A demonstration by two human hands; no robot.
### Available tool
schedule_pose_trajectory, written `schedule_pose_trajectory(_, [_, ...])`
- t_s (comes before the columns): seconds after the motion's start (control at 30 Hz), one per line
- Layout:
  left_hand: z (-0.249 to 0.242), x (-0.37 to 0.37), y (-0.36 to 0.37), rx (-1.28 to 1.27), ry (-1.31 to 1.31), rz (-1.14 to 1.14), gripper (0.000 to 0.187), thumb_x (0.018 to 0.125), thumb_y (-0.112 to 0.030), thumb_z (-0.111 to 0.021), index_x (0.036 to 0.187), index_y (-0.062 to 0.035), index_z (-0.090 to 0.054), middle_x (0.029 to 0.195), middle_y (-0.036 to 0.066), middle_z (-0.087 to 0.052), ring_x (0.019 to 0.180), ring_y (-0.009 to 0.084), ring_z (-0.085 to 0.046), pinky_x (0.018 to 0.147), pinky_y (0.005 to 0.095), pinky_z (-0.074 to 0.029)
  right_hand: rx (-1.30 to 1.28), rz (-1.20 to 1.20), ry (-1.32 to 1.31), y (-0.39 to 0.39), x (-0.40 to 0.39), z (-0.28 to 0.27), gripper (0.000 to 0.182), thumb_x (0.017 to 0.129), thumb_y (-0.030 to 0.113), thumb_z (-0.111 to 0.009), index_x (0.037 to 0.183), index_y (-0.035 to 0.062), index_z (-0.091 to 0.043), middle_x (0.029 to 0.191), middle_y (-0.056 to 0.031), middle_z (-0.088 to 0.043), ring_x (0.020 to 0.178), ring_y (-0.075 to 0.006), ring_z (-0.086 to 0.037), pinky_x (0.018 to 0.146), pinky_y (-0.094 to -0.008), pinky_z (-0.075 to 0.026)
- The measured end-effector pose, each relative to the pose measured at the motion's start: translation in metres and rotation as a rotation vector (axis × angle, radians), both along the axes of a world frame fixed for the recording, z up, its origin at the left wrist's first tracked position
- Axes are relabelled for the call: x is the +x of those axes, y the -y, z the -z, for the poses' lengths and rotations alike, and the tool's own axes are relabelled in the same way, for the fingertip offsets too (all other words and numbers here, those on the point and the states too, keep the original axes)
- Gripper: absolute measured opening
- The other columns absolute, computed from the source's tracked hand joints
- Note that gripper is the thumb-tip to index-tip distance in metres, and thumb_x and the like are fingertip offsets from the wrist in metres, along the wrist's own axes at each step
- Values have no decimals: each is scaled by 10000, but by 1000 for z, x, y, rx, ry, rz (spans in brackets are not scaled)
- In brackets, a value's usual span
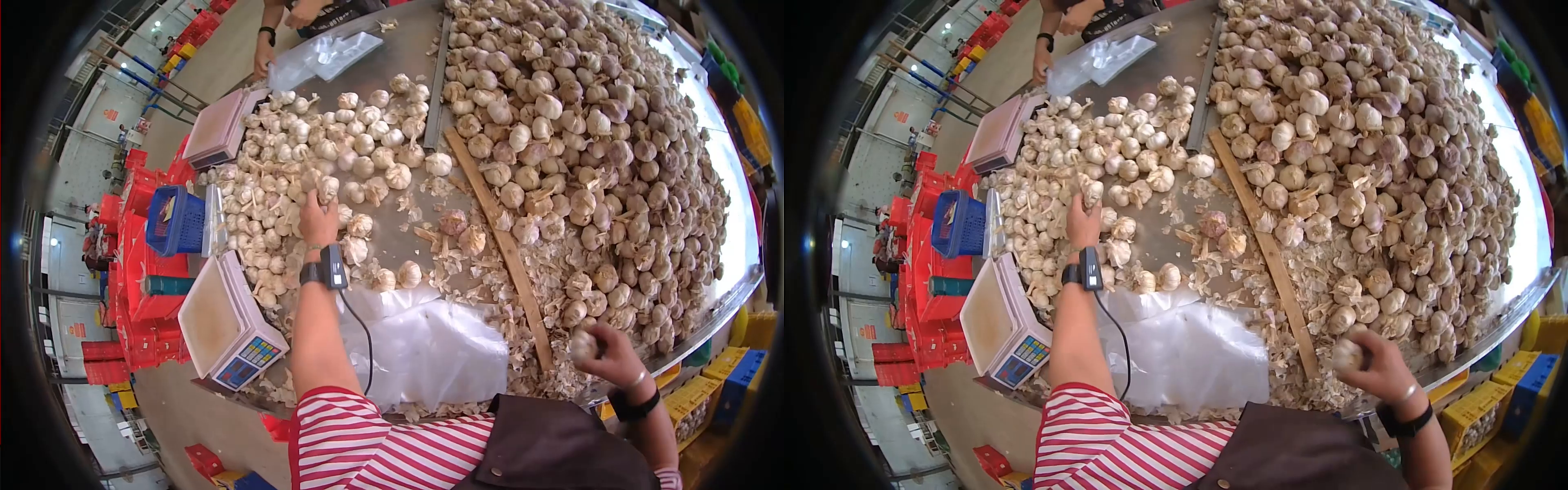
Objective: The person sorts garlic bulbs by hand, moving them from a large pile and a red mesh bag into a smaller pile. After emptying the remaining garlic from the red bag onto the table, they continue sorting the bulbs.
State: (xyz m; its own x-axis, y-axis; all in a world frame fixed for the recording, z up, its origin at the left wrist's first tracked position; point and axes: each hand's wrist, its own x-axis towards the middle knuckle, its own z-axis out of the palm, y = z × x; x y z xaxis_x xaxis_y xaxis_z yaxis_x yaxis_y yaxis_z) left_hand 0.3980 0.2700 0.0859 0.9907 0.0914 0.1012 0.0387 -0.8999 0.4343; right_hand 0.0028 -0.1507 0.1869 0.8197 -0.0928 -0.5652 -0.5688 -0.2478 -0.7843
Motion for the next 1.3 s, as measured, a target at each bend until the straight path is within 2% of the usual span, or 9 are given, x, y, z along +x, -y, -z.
schedule_pose_trajectory(0.07, [-8, -26, 4, -311, 92, 66, 450, 870, -347, -628, 1206, -66, -524, 1033, 151, -652, 996, 305, -597, 835, 434, -465, 388, 26, 177, -22, 34, 0, 672, 752, 130, -799, 1319, 12, -459, 1161, -119, -578, 1062, -185, -587, 934, -327, -467])
schedule_pose_trajectory(0.2, [-52, -120, 44, -816, -40, 341, 281, 856, -227, -670, 1054, -46, -588, 885, 40, -645, 794, 141, -590, 678, 307, -483, 248, -203, 463, -66, 85, -27, 819, 817, 185, -765, 1449, 19, -271, 1328, -162, -465, 1054, -196, -583, 917, -331, -488])
schedule_pose_trajectory(0.4, [-91, -263, 129, -511, -98, 895, 382, 710, -186, -755, 1018, -33, -590, 877, 148, -624, 810, 323, -621, 713, 372, -489, 504, -99, 347, -92, 64, -2, 662, 883, 149, -692, 1427, 39, -330, 1261, -140, -521, 995, -162, -602, 829, -290, -518])
schedule_pose_trajectory(0.5, [-66, -304, 159, -593, -224, 858, 364, 742, -252, -762, 956, -39, -559, 830, 137, -608, 770, 307, -619, 692, 382, -487, 346, -93, 198, -72, 35, 13, 421, 915, 103, -615, 1306, 33, -478, 976, -67, -651, 829, -108, -626, 709, -258, -534])
schedule_pose_trajectory(0.6, [-65, -331, 180, -753, -485, 857, 400, 763, -311, -767, 955, -38, -546, 801, 121, -583, 738, 273, -603, 684, 367, -484, 522, 64, 23, -39, -5, 18, 430, 894, 78, -623, 1303, 49, -494, 976, -71, -647, 770, -137, -645, 691, -265, -535])
schedule_pose_trajectory(0.73, [-62, -351, 211, -710, -391, 1027, 416, 750, -267, -756, 1011, -24, -542, 884, 138, -572, 818, 280, -593, 707, 373, -478, 565, 167, 152, -18, -58, 11, 518, 881, 66, -644, 1366, 57, -461, 930, -38, -632, 837, -128, -627, 767, -286, -524])
schedule_pose_trajectory(0.9, [-84, -364, 244, -771, -306, 1154, 424, 674, -120, -787, 1030, -25, -576, 911, 112, -631, 823, 226, -640, 747, 324, -516, 453, 322, 362, -18, -105, -10, 527, 876, 52, -650, 1372, 79, -473, 796, 72, -496, 707, -24, -435, 632, -206, -389])
schedule_pose_trajectory(1.2, [-101, -396, 302, -652, -522, 1348, 398, 694, -171, -807, 983, -11, -586, 919, 112, -619, 850, 209, -628, 767, 315, -506, 483, 528, 424, 19, -167, 0, 423, 844, 41, -639, 1248, 69, -516, 968, -14, -591, 830, -83, -570, 732, -238, -479])
schedule_pose_trajectory(1.3, [-85, -391, 314, -515, -294, 1439, 354, 757, -229, -779, 1002, -21, -632, 970, 118, -635, 909, 259, -613, 824, 354, -487, 472, 687, 430, 55, -212, 18, 439, 808, 42, -629, 1234, 69, -525, 1031, -49, -623, 885, -118, -603, 742, -252, -515])
